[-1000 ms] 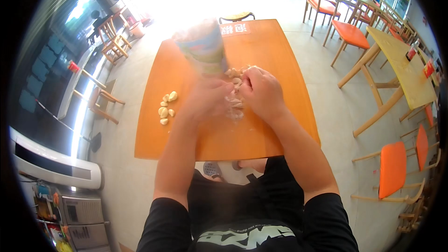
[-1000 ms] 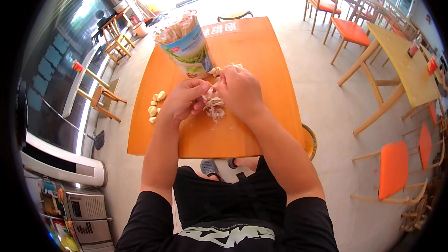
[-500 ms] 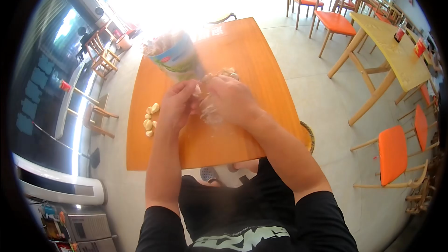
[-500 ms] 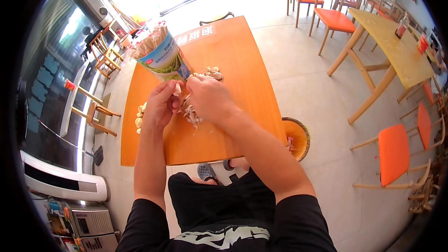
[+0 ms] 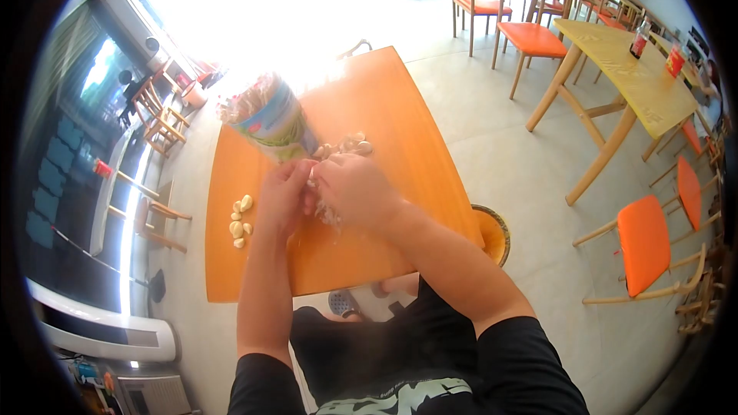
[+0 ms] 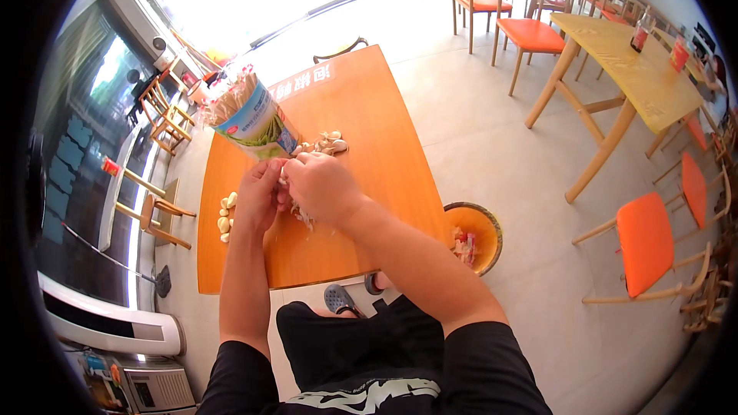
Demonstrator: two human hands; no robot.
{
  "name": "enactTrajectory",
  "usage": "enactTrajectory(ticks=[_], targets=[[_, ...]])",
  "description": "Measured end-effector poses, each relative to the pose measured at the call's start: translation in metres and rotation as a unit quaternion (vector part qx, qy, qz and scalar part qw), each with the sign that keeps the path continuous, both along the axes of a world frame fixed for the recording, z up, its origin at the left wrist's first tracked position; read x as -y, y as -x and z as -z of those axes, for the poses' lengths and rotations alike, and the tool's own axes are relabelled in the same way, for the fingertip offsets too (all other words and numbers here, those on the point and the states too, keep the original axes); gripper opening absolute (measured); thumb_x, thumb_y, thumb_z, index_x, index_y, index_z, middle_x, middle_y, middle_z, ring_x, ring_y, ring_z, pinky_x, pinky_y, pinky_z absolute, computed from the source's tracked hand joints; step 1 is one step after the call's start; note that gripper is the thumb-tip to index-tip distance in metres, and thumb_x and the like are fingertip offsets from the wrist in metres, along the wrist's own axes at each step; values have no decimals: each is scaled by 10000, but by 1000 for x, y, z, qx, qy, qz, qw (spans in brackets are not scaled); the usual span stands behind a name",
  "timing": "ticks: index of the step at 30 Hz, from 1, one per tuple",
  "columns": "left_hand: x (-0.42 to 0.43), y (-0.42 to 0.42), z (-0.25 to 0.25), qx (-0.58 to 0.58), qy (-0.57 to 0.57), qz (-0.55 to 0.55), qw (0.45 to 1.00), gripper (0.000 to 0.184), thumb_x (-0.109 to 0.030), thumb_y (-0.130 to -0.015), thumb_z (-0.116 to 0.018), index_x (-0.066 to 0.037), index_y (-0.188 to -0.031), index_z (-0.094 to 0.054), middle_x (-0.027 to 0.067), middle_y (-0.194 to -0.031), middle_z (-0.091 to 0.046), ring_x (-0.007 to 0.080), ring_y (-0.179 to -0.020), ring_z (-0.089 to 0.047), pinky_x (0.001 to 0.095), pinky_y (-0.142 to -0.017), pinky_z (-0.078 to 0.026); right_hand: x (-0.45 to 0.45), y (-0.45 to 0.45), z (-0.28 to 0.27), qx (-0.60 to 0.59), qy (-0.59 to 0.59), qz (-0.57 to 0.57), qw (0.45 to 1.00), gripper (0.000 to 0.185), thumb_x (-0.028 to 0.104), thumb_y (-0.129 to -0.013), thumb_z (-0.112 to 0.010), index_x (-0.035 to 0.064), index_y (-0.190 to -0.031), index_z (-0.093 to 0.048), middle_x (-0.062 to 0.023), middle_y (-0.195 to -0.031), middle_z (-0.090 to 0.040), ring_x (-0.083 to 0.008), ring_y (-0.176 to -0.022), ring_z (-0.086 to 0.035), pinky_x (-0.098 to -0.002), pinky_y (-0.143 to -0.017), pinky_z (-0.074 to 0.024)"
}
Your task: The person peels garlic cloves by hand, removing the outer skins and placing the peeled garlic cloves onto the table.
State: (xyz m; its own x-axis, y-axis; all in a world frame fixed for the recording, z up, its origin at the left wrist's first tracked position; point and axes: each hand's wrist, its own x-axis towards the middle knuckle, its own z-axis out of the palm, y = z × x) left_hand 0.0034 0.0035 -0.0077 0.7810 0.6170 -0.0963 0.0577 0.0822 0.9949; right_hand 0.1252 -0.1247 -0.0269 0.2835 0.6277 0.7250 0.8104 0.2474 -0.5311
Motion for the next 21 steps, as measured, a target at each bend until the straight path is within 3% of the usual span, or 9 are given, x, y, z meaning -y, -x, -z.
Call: enactTrajectory(ticks=[8, 14, 21], targets=[[6, -1, 3, -2, -3, 4, 1000, 299, -337, -1007, -612, -45, -956, -652, 32, -683, -614, 97, -456, -499, 226, -403, -378, -4, 2, 9, 105, 2, 54, 993, 80, 128, -846, -618, 52, -846, -594, -140, -843, -651, -315, -858, -663, -422, -794, -533], [5, -2, 2, 6, -3, 5, 1000, 317, -372, -1002, -622, -69, -908, -631, 23, -669, -611, 91, -449, -500, 219, -379, -375, 1, 1, 2, 31, -17, 25, 999, 78, 123, -847, -616, 47, -841, -596, -144, -840, -652, -329, -851, -661, -425, -794, -531], [4, 1, -4, -16, 12, -3, 1000, 325, -387, -993, -637, -81, -885, -615, 10, -676, -580, 80, -453, -472, 214, -378, -354, -1, 1, 3, 44, -15, -9, 999, 74, 104, -834, -625, 41, -825, -588, -144, -818, -650, -336, -836, -661, -433, -779, -532]])
